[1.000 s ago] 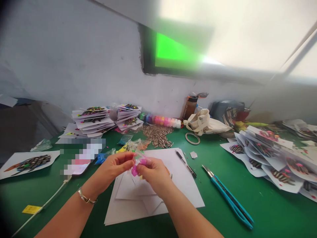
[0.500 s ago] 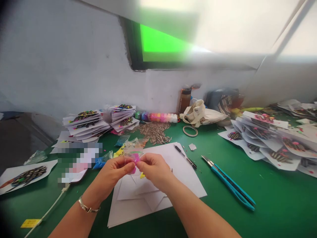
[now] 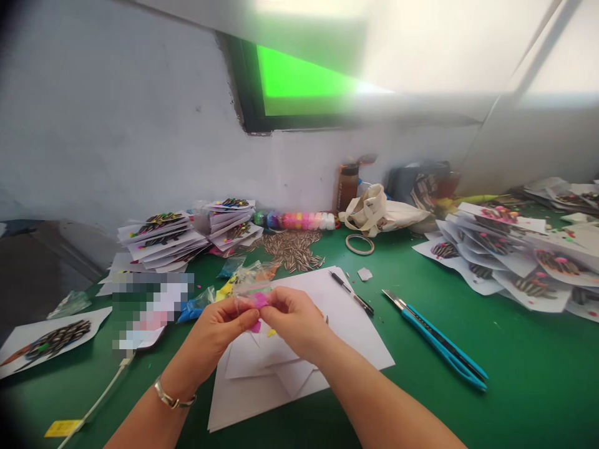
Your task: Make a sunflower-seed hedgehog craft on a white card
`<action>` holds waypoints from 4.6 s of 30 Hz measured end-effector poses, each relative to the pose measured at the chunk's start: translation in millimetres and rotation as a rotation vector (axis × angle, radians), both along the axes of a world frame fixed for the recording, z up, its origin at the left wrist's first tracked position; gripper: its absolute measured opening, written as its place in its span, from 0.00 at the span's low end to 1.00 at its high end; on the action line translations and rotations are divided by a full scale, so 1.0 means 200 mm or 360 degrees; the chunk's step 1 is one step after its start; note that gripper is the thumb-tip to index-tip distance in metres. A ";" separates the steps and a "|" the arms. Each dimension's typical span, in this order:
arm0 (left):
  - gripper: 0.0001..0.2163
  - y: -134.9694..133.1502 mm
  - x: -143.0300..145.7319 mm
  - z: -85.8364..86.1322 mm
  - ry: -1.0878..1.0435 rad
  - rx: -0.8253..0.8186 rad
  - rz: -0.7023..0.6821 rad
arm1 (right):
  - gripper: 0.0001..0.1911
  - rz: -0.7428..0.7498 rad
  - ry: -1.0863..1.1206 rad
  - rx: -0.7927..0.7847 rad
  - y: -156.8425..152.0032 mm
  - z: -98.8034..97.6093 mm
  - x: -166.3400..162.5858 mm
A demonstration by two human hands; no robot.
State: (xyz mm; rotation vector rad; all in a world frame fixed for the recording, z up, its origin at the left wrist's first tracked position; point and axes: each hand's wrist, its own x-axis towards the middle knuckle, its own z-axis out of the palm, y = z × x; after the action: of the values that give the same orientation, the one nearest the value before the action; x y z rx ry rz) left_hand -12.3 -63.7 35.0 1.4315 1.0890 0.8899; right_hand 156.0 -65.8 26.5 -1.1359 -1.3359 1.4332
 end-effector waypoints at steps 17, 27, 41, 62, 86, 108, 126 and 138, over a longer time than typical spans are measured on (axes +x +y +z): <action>0.12 0.00 -0.01 0.00 0.0051 0.0002 -0.0009 | 0.13 0.0166 0.0128 -0.0147 0.02 -0.01 0.05; 0.09 -0.01 0.00 0.01 -0.0028 0.0037 -0.0124 | 0.16 0.0110 -0.0022 -0.0064 0.01 -0.04 0.03; 0.09 -0.02 0.03 0.02 -0.0107 0.0020 -0.0111 | 0.17 0.0162 -0.0009 -0.0134 0.02 -0.05 0.04; 0.12 -0.01 0.01 -0.01 0.0062 0.0073 -0.0051 | 0.13 0.0297 0.0287 -0.0182 0.03 -0.02 0.05; 0.13 -0.01 0.01 0.00 0.0156 0.0064 0.0044 | 0.10 0.0101 0.0043 -0.0175 0.01 0.01 0.03; 0.14 -0.01 0.00 -0.01 0.0235 0.0175 0.0135 | 0.17 -0.0147 -0.0248 0.0340 -0.01 0.01 0.03; 0.10 -0.01 0.01 -0.01 0.0438 0.0382 0.0157 | 0.07 -0.0277 -0.0655 0.1105 -0.04 -0.04 0.03; 0.09 -0.01 0.01 -0.03 0.0444 0.0374 0.0078 | 0.08 -0.0280 -0.0722 0.1031 -0.01 -0.04 0.03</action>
State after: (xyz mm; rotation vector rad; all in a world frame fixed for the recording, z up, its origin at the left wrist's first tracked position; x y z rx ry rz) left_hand -9.8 -65.0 28.1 1.7699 1.2616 0.8934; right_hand 161.2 -68.8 17.5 -1.1196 -1.7838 0.5447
